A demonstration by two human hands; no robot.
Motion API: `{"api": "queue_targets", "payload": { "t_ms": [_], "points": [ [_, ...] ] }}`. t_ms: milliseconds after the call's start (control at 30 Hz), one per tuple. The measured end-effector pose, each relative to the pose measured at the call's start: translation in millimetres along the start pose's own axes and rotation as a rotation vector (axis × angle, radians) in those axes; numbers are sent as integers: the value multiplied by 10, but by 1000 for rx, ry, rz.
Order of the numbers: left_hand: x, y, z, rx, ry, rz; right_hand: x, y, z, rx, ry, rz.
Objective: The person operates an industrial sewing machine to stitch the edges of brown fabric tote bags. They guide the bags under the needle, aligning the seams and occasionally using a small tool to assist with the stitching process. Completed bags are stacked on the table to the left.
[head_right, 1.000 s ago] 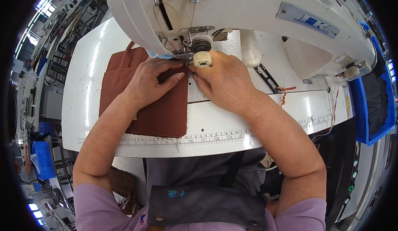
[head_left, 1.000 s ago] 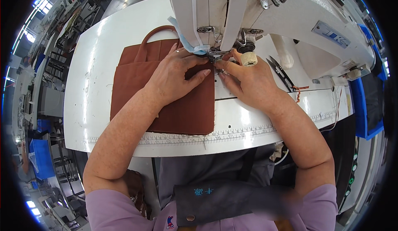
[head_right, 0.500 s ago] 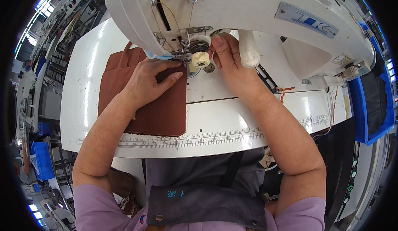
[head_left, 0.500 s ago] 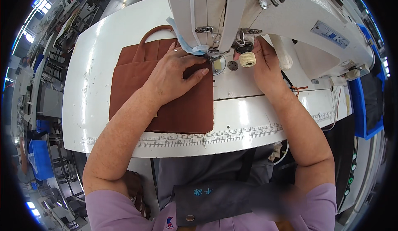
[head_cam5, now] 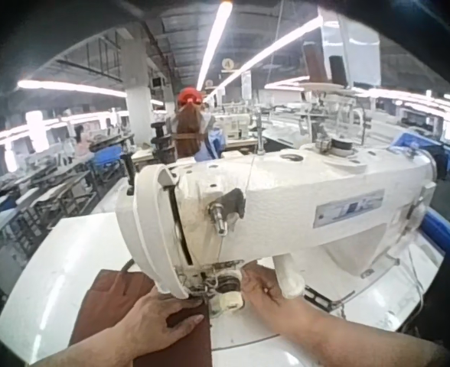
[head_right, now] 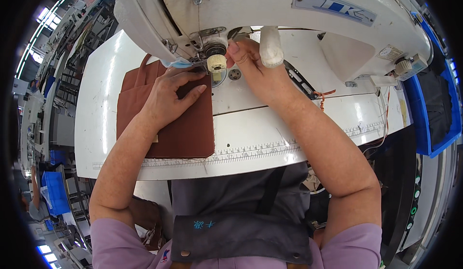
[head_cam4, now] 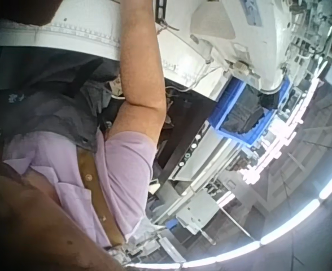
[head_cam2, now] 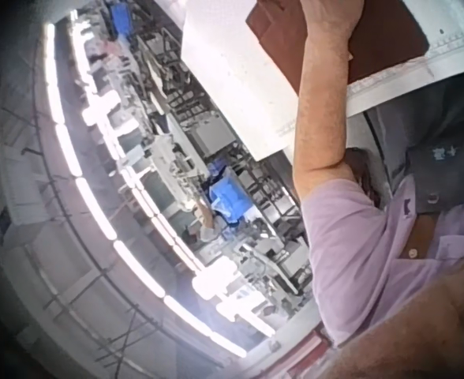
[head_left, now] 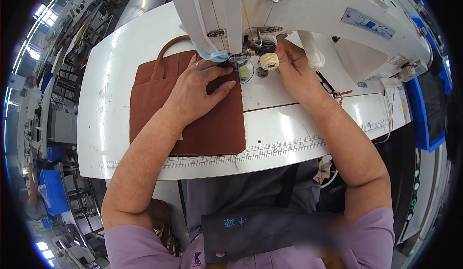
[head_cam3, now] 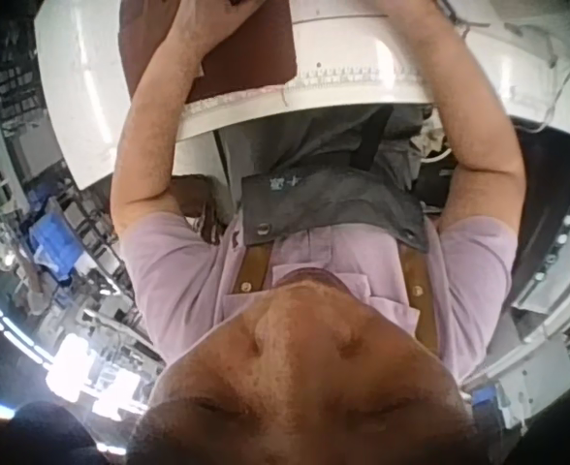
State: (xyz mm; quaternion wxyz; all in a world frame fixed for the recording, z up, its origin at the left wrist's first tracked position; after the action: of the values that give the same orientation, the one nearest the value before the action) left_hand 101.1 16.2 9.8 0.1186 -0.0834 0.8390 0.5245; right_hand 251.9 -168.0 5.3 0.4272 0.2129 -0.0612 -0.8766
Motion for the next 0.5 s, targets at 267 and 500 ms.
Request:
{"api": "queue_targets", "payload": {
  "t_ms": [267, 500],
  "points": [
    [-79, -46, 144, -8, 46, -18, 18, -6, -90, 151, 41, 95],
    [-77, -42, 151, -6, 32, -52, 68, 7, 10, 420, 116, 136]
  ]
}}
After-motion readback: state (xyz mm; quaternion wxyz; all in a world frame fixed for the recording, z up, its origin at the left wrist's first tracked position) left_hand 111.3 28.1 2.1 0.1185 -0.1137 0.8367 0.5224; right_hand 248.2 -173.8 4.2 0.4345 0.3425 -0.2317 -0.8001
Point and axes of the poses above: each hand's wrist, its own x-axis away from the middle knuckle, its own y-axis out of the back of the hand, z = x × y, the point moved 2 cm from there along -x, towards the middle knuckle, and after that the axes turned 6 degrees about z, right-handed, at the moved point
